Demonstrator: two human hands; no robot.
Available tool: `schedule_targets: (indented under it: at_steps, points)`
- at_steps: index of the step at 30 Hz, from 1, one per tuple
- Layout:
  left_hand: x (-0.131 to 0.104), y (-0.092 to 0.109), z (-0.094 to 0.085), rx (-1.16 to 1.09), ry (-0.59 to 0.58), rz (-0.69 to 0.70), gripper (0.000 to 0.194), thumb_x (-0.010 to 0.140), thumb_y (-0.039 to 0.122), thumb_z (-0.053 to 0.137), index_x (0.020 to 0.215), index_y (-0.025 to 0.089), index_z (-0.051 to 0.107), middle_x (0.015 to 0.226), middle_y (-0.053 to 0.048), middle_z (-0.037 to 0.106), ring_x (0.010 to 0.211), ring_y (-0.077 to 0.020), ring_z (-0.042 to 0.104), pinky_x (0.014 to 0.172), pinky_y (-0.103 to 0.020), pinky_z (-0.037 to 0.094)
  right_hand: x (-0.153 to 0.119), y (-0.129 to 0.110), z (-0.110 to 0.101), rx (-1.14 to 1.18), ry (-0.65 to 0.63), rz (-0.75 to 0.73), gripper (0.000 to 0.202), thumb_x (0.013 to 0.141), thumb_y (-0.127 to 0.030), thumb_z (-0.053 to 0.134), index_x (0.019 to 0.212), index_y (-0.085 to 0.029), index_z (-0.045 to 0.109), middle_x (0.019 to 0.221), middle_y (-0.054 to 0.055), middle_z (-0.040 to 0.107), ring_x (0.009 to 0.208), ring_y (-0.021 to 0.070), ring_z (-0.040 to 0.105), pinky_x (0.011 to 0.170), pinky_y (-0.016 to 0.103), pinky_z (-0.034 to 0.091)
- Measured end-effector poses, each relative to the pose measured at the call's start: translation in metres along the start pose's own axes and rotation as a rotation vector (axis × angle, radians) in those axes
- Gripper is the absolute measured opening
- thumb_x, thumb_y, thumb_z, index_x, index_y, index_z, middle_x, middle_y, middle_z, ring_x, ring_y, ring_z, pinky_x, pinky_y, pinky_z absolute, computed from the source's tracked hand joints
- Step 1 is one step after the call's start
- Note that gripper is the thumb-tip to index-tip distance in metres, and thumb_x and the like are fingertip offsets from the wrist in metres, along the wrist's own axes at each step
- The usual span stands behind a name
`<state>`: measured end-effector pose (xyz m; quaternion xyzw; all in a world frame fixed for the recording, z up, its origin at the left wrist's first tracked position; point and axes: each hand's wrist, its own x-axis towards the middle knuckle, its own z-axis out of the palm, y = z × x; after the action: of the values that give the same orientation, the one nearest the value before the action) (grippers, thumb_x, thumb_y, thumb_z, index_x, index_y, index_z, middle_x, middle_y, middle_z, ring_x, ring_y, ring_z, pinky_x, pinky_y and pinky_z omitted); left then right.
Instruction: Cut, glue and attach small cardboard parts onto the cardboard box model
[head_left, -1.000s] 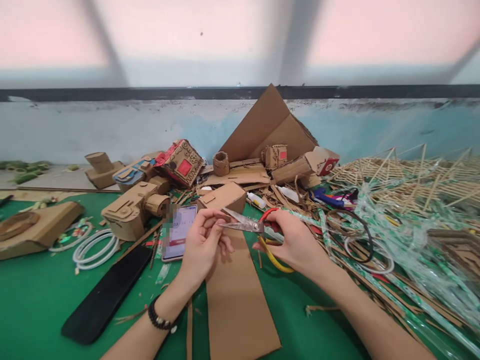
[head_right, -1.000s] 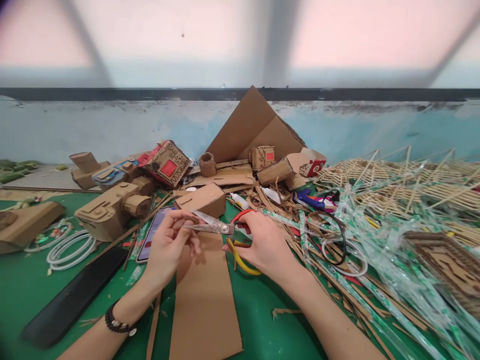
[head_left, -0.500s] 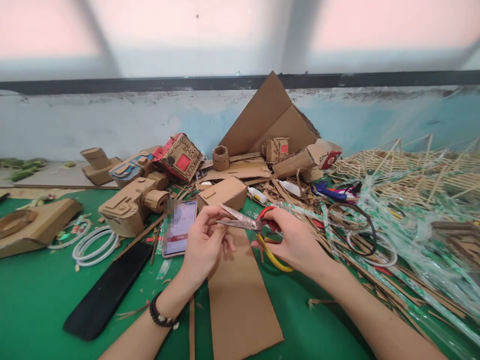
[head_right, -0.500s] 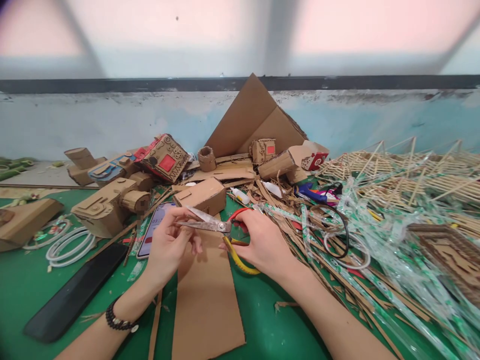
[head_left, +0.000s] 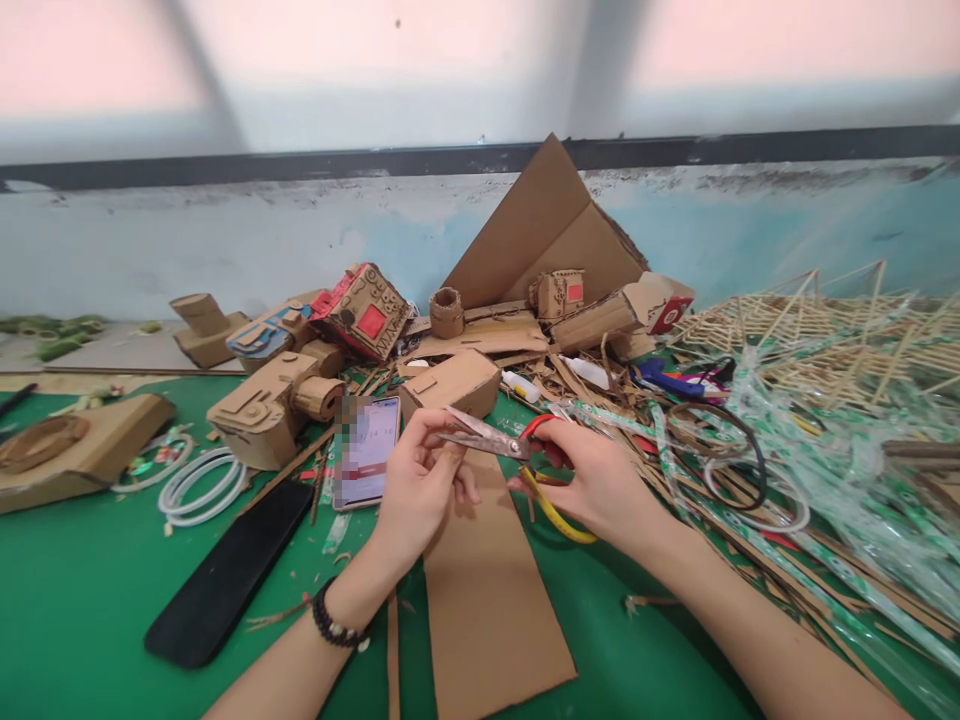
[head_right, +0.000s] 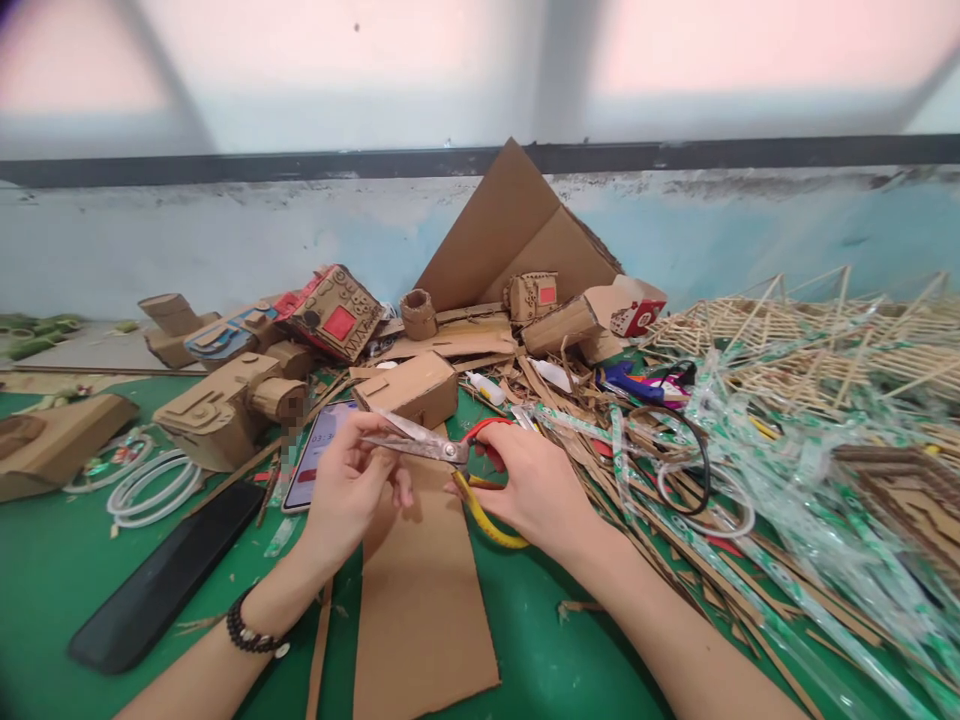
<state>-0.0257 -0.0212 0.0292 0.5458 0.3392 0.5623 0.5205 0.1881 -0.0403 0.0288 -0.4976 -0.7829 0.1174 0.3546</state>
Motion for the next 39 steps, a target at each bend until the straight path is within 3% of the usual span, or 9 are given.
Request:
schedule_targets:
  at_steps: [10,16,22,28,31,35,39]
  points:
    - [-0.005,-0.002,0.0,-0.043,0.015,-0.028,0.039,0.091,0.048,0.077,0.099,0.021,0.051,0.084,0.005,0.065,0.038,-0.0107,0.064,0.034,-0.018,0.047,-0.001,-0.002,0.0,0.028,-0.044,0.038,0.024,0.091,-0.044,0.076,0.099,-0.023,0.066,0.084,0.001,0.069,0.068,0.0175,0.059,0.06,0.027,0.04]
    - [-0.005,-0.002,0.002,-0.072,0.024,0.004,0.038,0.092,0.047,0.077,0.095,0.02,0.05,0.092,0.003,0.067,0.037,-0.008,0.063,0.034,-0.017,0.047,-0.003,-0.002,-0.001,0.005,-0.031,0.045,0.024,0.09,-0.044,0.076,0.093,-0.023,0.065,0.073,-0.003,0.063,0.061,0.0158,0.054,0.057,0.027,0.035]
    - [-0.005,0.001,0.003,-0.071,0.033,-0.02,0.039,0.09,0.047,0.079,0.095,0.021,0.05,0.089,0.003,0.069,0.037,-0.0093,0.062,0.033,-0.018,0.047,-0.004,0.003,-0.003,-0.077,0.021,-0.025,0.017,0.091,-0.037,0.075,0.097,-0.023,0.068,0.081,0.0,0.069,0.065,0.017,0.057,0.06,0.027,0.036]
    - [-0.007,-0.001,0.002,-0.059,0.054,-0.009,0.037,0.091,0.045,0.078,0.095,0.021,0.05,0.077,0.006,0.067,0.037,-0.01,0.062,0.033,-0.017,0.043,-0.006,0.006,-0.004,-0.186,0.052,-0.046,0.012,0.09,-0.034,0.072,0.093,-0.023,0.07,0.076,0.0,0.069,0.063,0.0165,0.058,0.06,0.027,0.034]
    - [-0.006,0.0,0.002,-0.06,0.025,-0.018,0.036,0.092,0.043,0.078,0.093,0.021,0.05,0.076,0.006,0.069,0.037,-0.0095,0.062,0.035,-0.016,0.044,-0.006,0.01,-0.005,-0.23,0.082,-0.048,0.017,0.092,-0.04,0.071,0.088,-0.023,0.069,0.068,-0.001,0.065,0.059,0.0159,0.056,0.058,0.027,0.033]
    - [-0.004,0.003,0.003,-0.067,-0.014,-0.047,0.034,0.093,0.044,0.076,0.095,0.019,0.052,0.089,-0.003,0.077,0.037,-0.0091,0.062,0.036,-0.018,0.047,-0.005,0.016,-0.007,-0.169,0.111,0.01,0.031,0.093,-0.054,0.07,0.088,-0.023,0.069,0.061,-0.003,0.059,0.055,0.0151,0.053,0.055,0.027,0.033]
    - [-0.001,0.006,0.002,-0.087,0.018,-0.071,0.038,0.091,0.046,0.078,0.097,0.019,0.053,0.091,-0.005,0.078,0.037,-0.0086,0.061,0.036,-0.017,0.046,-0.002,0.012,-0.008,-0.071,0.095,0.108,0.035,0.092,-0.057,0.07,0.096,-0.023,0.066,0.071,-0.001,0.064,0.061,0.017,0.057,0.057,0.027,0.04]
